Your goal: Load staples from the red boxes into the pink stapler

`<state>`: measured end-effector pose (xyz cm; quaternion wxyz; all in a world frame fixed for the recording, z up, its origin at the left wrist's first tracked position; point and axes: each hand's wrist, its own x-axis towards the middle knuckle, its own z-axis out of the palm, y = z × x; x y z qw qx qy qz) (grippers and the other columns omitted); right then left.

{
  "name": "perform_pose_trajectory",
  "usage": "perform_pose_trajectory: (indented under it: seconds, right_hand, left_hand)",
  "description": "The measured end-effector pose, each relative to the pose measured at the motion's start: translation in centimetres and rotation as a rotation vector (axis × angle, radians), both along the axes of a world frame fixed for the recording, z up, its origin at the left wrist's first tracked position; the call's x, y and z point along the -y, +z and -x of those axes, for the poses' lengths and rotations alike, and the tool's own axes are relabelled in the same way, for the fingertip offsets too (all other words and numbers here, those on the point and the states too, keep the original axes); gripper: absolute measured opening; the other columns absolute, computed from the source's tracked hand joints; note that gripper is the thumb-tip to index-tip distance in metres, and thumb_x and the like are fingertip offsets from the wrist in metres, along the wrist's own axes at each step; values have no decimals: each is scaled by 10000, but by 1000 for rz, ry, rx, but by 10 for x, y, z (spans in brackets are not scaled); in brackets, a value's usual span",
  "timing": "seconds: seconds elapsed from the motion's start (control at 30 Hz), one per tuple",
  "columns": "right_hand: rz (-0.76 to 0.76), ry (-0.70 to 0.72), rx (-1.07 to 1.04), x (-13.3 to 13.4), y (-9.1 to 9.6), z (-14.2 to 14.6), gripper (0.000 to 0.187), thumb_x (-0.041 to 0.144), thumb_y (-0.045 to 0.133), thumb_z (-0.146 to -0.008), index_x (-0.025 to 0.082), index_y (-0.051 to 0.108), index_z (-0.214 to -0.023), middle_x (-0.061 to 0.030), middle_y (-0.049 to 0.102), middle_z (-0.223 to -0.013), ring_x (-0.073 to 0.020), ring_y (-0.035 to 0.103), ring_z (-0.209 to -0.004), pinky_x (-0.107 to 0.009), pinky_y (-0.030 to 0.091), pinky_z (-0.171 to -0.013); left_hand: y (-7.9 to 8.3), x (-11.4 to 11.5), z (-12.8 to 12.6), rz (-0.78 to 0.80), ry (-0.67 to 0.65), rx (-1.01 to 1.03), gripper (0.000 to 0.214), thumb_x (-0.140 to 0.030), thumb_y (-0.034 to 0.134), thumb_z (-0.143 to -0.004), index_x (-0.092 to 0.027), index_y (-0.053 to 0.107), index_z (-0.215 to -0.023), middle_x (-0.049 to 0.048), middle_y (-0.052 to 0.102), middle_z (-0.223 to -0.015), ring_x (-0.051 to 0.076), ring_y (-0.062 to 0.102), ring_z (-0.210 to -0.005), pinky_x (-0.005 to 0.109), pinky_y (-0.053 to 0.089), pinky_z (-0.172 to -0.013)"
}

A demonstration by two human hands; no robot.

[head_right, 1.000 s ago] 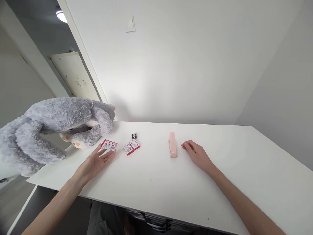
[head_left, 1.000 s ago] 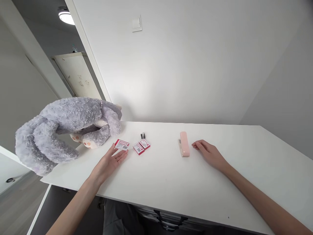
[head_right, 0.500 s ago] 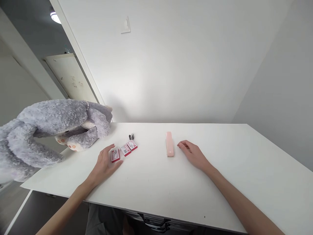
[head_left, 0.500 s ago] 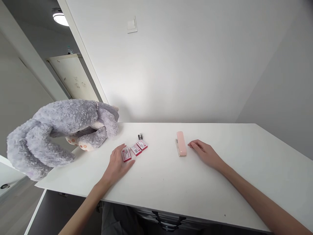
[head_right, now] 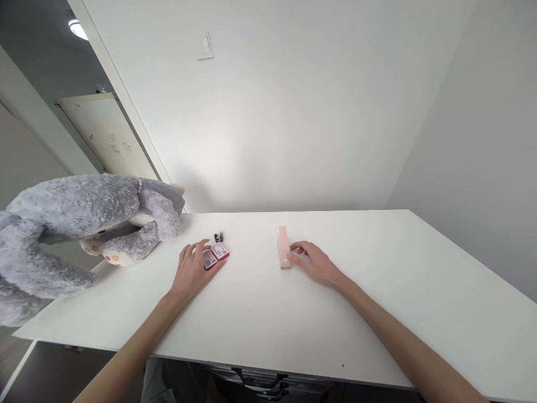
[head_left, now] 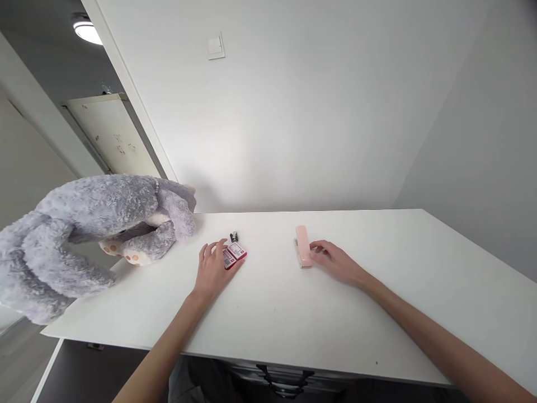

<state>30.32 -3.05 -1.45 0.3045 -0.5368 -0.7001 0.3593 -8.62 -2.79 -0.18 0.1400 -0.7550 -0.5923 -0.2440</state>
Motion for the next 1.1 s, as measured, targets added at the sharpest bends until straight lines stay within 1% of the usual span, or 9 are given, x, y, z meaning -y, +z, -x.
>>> perform_pose_trajectory:
  seconds: [0.1, 0.2, 0.43, 0.53, 0.63, 0.73, 0.83, 0.9, 1.1]
  right_hand:
    - [3, 4, 6, -2, 4, 13, 512, 658, 572, -940, 294, 630, -1297, -80, 652, -1346, -307, 594, -1236, -434, 482, -985]
    - [21, 1, -7, -6, 7, 27, 515, 628, 638, -904, 275, 630, -1278, -95, 670, -1310, -310, 634, -1144, -408, 507, -880]
    - [24, 28, -74, -16, 9, 47, 427, 571, 643, -904, 289, 654, -1224, -63, 717, -1162, -256, 658, -934, -335, 471, -715]
    - [29, 50, -128, -16, 10, 46, 377, 569, 655, -890, 286, 669, -1139, -32, 718, -1048, -214, 608, -808, -306, 420, -646]
    - [7, 83, -163, -14, 10, 45, 355, 572, 667, -876, 280, 682, -1077, -12, 700, -981, -197, 560, -774, -296, 384, -637]
    - [13, 115, -175, -13, 10, 45, 354, 566, 675, -865, 280, 692, -1072, 0, 683, -942, -191, 535, -761, -292, 366, -637]
    - [26, 139, -173, -12, 10, 47, 323, 552, 683, -859, 274, 689, -1024, 21, 637, -861, -174, 497, -711, -288, 346, -622]
    - [38, 159, -178, -12, 11, 47, 312, 555, 691, -859, 273, 680, -990, 34, 601, -818, -165, 481, -690, -286, 343, -616]
    - [62, 203, -208, -8, 14, 47, 347, 592, 706, -855, 269, 668, -975, 31, 581, -793, -162, 467, -677, -287, 347, -607]
  left_hand:
    - [-1, 2, 0, 16, 23, 28, 710, -598, 654, -911, -152, 461, -1429, 176, 697, -1293, 393, 507, -1326, 561, 400, -1129]
    - [-1, 3, -1, 11, -3, 55, 668, -577, 652, -920, -185, 463, -1426, 168, 663, -1350, 387, 528, -1291, 549, 441, -1082]
    - [-4, 5, -3, -31, 23, 83, 667, -582, 652, -920, -183, 468, -1422, 177, 694, -1268, 398, 565, -1245, 560, 442, -1063]
    - [-3, 5, -4, -58, 60, 72, 688, -589, 680, -898, -180, 476, -1412, 166, 734, -1143, 410, 579, -1214, 584, 418, -1082]
    - [1, 8, -5, -107, 67, 63, 688, -594, 698, -882, -179, 495, -1393, 180, 708, -1201, 427, 552, -1264, 603, 395, -1110]
    - [6, 12, -11, -124, -73, 43, 571, -524, 666, -933, -191, 527, -1375, 174, 643, -1349, 399, 491, -1375, 580, 378, -1159]
    - [7, 14, -30, -4, -317, 32, 393, -416, 577, -1017, -226, 561, -1361, 115, 660, -1351, 328, 493, -1403, 535, 395, -1177]
    - [6, 13, -48, 60, -412, 83, 368, -425, 580, -1022, -245, 593, -1343, 102, 674, -1331, 320, 504, -1394, 544, 404, -1176]
    - [10, -2, -97, 217, -548, 350, 290, -481, 640, -987, -236, 703, -1129, 85, 740, -1099, 269, 611, -1105, 451, 513, -985]
